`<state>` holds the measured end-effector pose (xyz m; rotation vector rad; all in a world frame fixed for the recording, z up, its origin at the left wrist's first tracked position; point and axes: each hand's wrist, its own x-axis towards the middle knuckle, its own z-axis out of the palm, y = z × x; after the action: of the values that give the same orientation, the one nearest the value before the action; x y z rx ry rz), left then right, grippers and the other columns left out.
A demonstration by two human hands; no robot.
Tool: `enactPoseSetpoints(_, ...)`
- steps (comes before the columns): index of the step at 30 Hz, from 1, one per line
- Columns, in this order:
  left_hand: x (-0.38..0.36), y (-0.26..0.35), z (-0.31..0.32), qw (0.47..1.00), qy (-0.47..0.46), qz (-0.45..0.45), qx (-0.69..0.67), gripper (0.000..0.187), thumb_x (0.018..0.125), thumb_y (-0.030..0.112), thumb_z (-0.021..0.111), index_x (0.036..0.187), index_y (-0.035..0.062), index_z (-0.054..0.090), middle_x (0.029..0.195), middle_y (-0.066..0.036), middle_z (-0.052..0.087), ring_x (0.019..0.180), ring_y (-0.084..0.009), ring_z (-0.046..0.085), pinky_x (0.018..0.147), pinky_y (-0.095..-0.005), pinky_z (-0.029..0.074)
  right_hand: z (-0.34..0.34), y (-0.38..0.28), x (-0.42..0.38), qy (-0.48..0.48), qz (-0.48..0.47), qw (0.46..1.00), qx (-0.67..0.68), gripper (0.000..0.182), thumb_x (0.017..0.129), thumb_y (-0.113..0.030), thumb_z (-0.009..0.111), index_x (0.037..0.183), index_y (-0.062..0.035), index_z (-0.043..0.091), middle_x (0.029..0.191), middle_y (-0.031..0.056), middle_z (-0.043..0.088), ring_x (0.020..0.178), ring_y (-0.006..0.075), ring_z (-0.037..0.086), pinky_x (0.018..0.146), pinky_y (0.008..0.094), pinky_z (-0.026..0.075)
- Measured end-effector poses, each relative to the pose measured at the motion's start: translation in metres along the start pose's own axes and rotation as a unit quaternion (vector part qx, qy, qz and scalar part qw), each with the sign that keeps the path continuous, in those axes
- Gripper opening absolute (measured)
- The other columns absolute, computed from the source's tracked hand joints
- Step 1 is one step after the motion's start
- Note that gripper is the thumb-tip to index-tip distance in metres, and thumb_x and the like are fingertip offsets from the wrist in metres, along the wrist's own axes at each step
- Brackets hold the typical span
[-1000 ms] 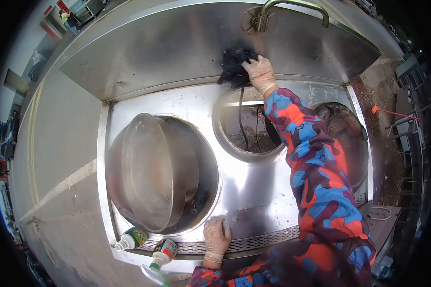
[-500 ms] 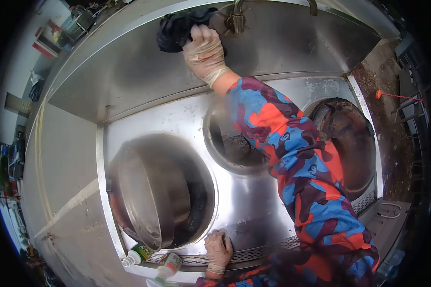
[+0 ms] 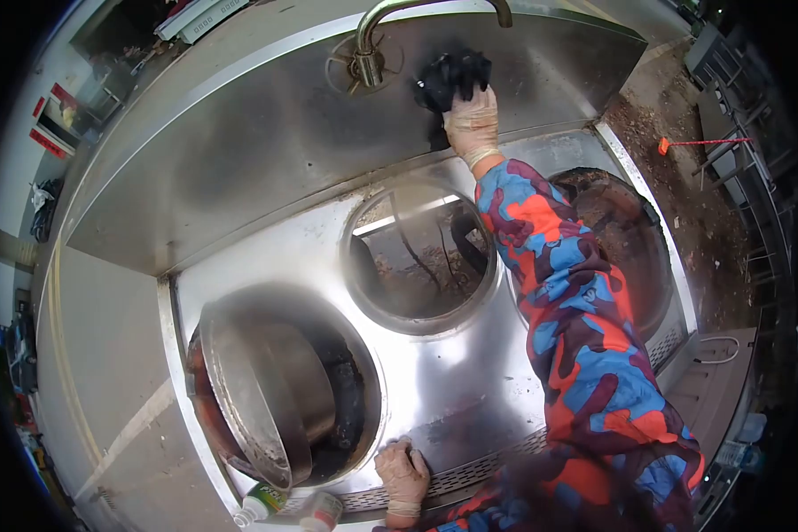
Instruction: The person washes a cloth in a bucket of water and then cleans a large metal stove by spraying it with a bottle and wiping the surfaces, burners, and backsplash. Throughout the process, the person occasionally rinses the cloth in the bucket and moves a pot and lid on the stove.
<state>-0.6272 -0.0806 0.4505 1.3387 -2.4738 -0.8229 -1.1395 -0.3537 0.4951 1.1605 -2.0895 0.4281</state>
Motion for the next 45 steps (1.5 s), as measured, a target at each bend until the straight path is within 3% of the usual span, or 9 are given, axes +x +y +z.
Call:
enactPoseSetpoints(1,-0.002,0.000,0.000,1.000,-0.011,-0.010,-0.003,0.027,0.076,0.009,0.059,0.101,0.0046,0.055,0.090,-0.016,0.054,0.091,-0.0343,0.051,0.080,-0.0445,0.036,-0.020,0.005,0.014,-0.129,0.131,0.983,0.020,0.061,0.084,-0.029,0.054,0.134,0.0032,0.040,0.139,0.0230,0.038,0.131,0.0363,0.030,0.112,0.0370,0.019)
enactPoseSetpoints(5,-0.008,-0.003,0.007,1.000,0.001,-0.002,-0.004,0.027,0.075,0.009,0.058,0.101,0.0041,0.055,0.089,-0.017,0.054,0.091,-0.0350,0.051,0.080,-0.0450,0.036,-0.002,-0.007,0.056,0.241,0.285,0.893,0.252,0.068,0.091,-0.030,0.050,0.133,0.0177,0.026,0.140,0.0315,0.028,0.129,0.0420,0.028,0.111,0.0383,0.020)
enactPoseSetpoints(14,-0.014,-0.003,0.024,0.996,0.068,0.018,0.046,0.024,0.075,0.002,0.054,0.099,0.0024,0.053,0.095,-0.015,0.058,0.094,-0.0347,0.052,0.084,-0.0455,0.036,-0.027,-0.016,0.045,0.041,-0.084,0.994,0.051,0.065,0.081,-0.040,0.053,0.132,-0.0006,0.043,0.133,0.0234,0.042,0.125,0.0366,0.038,0.112,0.0451,0.019)
enactPoseSetpoints(18,-0.006,0.017,0.024,0.994,0.089,0.007,0.063,0.019,0.080,0.001,0.051,0.099,0.0027,0.050,0.097,-0.015,0.055,0.093,-0.0337,0.050,0.084,-0.0445,0.037,0.016,0.110,0.035,0.106,0.164,0.979,0.066,0.066,0.085,-0.039,0.050,0.133,0.0049,0.040,0.138,0.0214,0.039,0.127,0.0346,0.037,0.110,0.0447,0.023)
enactPoseSetpoints(24,-0.008,0.008,0.033,0.996,0.070,-0.023,0.057,0.014,0.083,0.003,0.048,0.097,-0.0008,0.049,0.096,-0.020,0.051,0.093,-0.0351,0.046,0.083,-0.0447,0.036,0.096,0.326,0.024,0.087,0.604,0.663,0.434,0.052,0.090,-0.039,0.044,0.123,0.0007,0.047,0.124,0.0232,0.052,0.114,0.0358,0.052,0.101,0.0375,0.038)
enactPoseSetpoints(29,-0.026,-0.019,0.046,0.988,0.038,-0.068,0.132,0.027,0.089,0.017,0.053,0.109,-0.0010,0.055,0.100,-0.024,0.056,0.097,-0.0414,0.050,0.088,-0.0485,0.039,0.023,0.150,0.015,0.142,0.234,0.923,0.269,0.071,0.092,-0.043,0.046,0.127,0.0181,0.036,0.132,0.0404,0.031,0.127,0.0475,0.030,0.110,0.0479,0.019)
enactPoseSetpoints(33,-0.022,-0.021,0.045,0.987,0.031,-0.090,0.132,0.028,0.089,0.019,0.052,0.105,-0.0034,0.056,0.099,-0.026,0.058,0.094,-0.0432,0.053,0.085,-0.0492,0.042,-0.005,0.091,0.033,-0.020,-0.189,0.978,0.081,0.056,0.088,-0.049,0.045,0.136,-0.0204,0.044,0.140,0.0056,0.041,0.135,0.0275,0.030,0.111,0.0529,0.013)
enactPoseSetpoints(39,-0.018,-0.013,0.045,0.984,0.041,-0.107,0.138,0.026,0.086,0.018,0.051,0.098,-0.0026,0.060,0.094,-0.027,0.059,0.088,-0.0444,0.054,0.080,-0.0491,0.043,-0.013,0.223,0.068,0.011,0.108,0.991,-0.081,0.066,0.085,-0.052,0.047,0.138,-0.0124,0.042,0.145,0.0151,0.033,0.137,0.0311,0.025,0.112,0.0500,0.009)
enactPoseSetpoints(45,-0.014,-0.010,0.044,0.985,0.016,-0.105,0.137,0.025,0.086,0.018,0.050,0.095,-0.0032,0.060,0.091,-0.027,0.059,0.084,-0.0443,0.054,0.077,-0.0490,0.043,0.000,0.257,0.091,0.303,0.302,0.847,0.315,0.065,0.087,-0.023,0.056,0.135,0.0088,0.025,0.129,0.0256,0.041,0.119,0.0385,0.041,0.102,0.0390,0.034)
